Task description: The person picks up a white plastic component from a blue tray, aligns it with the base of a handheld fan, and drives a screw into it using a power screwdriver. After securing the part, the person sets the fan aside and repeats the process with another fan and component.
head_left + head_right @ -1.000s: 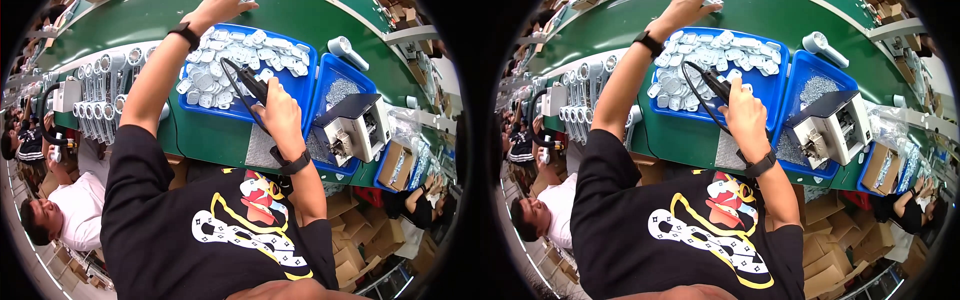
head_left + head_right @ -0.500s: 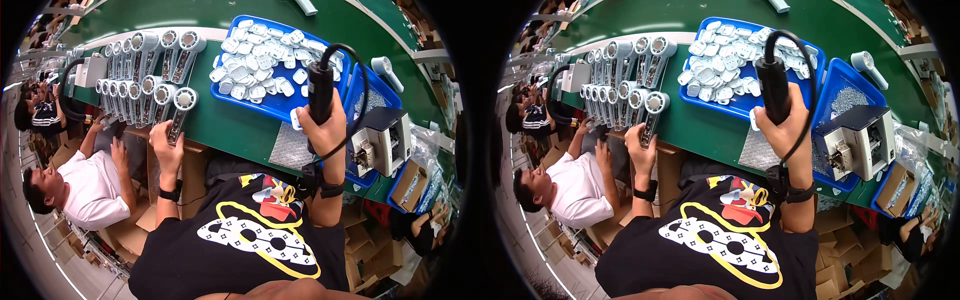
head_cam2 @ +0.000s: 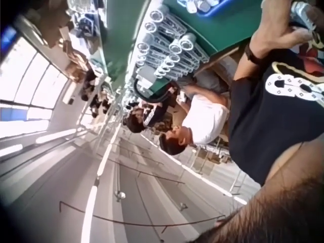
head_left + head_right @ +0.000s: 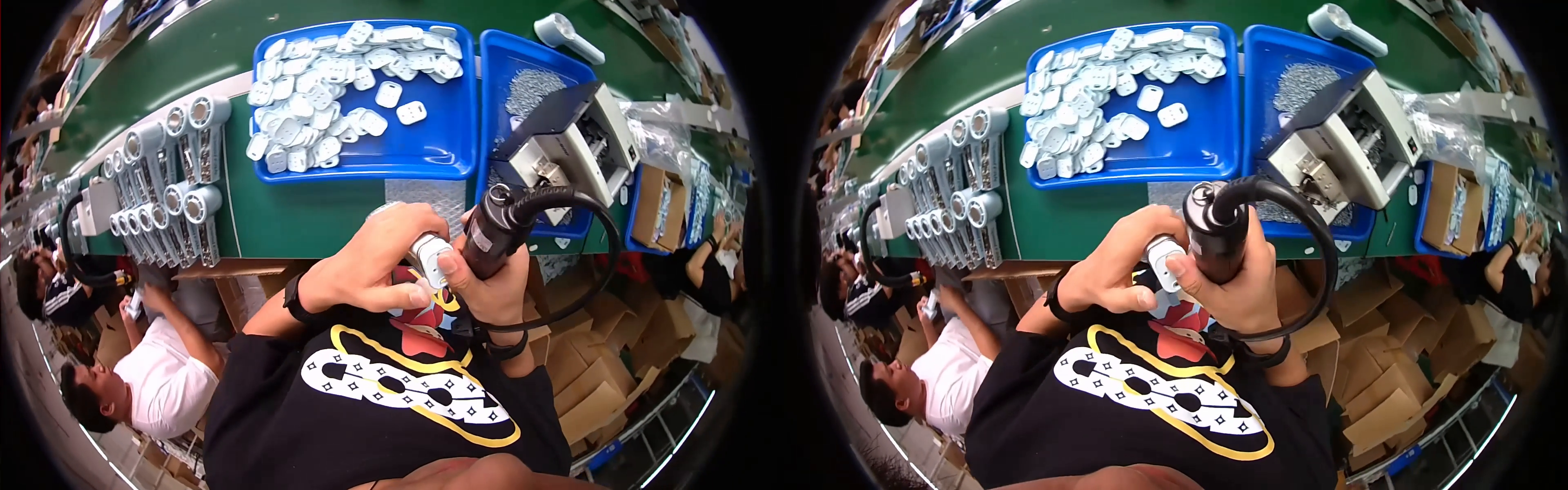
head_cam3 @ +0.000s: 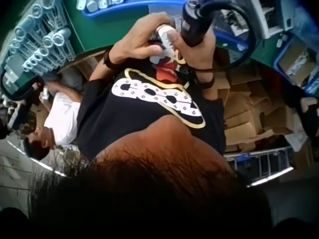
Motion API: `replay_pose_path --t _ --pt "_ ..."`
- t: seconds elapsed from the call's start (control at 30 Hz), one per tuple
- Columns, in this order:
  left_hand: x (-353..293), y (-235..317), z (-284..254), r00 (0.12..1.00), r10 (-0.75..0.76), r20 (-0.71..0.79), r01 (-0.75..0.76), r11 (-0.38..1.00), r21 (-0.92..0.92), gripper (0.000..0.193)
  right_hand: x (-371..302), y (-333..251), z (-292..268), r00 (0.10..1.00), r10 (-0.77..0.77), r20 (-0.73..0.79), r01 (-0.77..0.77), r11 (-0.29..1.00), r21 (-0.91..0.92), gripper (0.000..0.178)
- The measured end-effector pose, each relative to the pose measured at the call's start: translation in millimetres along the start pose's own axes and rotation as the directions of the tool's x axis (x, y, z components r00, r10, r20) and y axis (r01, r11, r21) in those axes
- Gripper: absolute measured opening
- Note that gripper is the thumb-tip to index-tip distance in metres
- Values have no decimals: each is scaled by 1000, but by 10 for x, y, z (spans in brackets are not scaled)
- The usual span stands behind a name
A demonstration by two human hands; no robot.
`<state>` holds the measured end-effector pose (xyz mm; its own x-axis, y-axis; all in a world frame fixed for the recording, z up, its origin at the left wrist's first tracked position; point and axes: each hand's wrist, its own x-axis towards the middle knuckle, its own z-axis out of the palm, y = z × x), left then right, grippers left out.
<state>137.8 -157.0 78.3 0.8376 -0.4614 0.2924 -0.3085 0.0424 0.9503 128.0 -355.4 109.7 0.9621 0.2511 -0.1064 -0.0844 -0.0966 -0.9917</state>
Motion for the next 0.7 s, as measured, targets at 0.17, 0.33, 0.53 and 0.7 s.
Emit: replay_pose_path --t 0.17,0.33,0.53,0.7 --pt "181 -312 297 999 -29 25 28 998 48 45 -92 223 -181 977 1 -213 -17 997 -73 56" --pt "194 -623 398 1000 0 -20 -1 998 -70 52 365 -234 -377 660 -446 -605 561 828 2 43" --pt "243 -680 399 998 59 19 -60 998 22 61 629 -20 -728 581 -451 -678 455 870 -189 32" --pt "264 -732 404 997 83 7 -83 996 36 63 265 -287 -459 712 -410 -571 584 796 157 38"
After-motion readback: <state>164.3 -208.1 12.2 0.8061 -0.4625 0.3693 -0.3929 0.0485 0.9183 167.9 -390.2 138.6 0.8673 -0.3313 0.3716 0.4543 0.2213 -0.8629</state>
